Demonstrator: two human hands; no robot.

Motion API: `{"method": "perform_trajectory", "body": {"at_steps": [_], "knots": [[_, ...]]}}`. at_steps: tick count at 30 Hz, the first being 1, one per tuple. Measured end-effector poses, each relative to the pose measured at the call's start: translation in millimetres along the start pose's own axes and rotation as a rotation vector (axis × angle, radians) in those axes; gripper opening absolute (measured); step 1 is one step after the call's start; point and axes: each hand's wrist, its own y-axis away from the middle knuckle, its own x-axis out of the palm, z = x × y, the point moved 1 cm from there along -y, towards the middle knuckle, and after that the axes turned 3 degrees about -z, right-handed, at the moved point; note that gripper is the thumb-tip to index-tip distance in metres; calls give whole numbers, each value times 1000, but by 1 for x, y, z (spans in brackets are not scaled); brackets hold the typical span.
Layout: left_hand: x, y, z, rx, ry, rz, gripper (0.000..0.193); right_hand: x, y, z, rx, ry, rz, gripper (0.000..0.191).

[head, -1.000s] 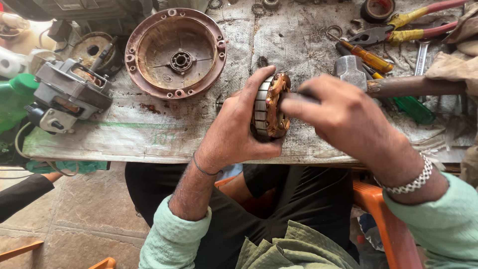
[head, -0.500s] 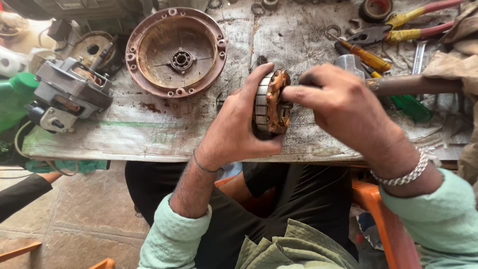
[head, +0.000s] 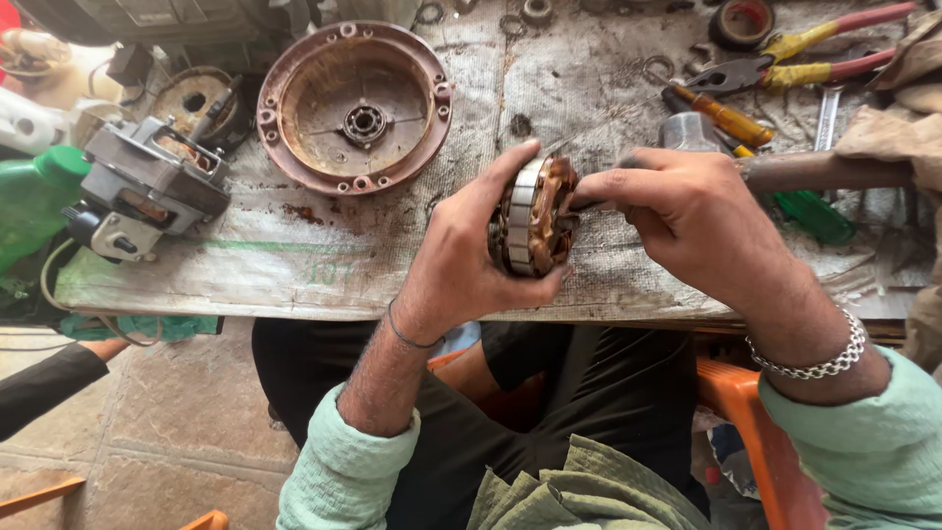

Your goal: The person uses a chisel to scrape and clean the copper windings on a motor armature. They rotate the armature to access different sections and continue scraping along the commutator and winding edges.

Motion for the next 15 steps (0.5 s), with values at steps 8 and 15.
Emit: {"method": "perform_trajectory", "body": {"at_steps": [8,15], "knots": [[1,-1,-1,-151,89,51,102,2,-3,10,-86,88,-40,46],[1,-4,0,-160,127,65,103,0,-7,16,-338,206,32,30]]}}
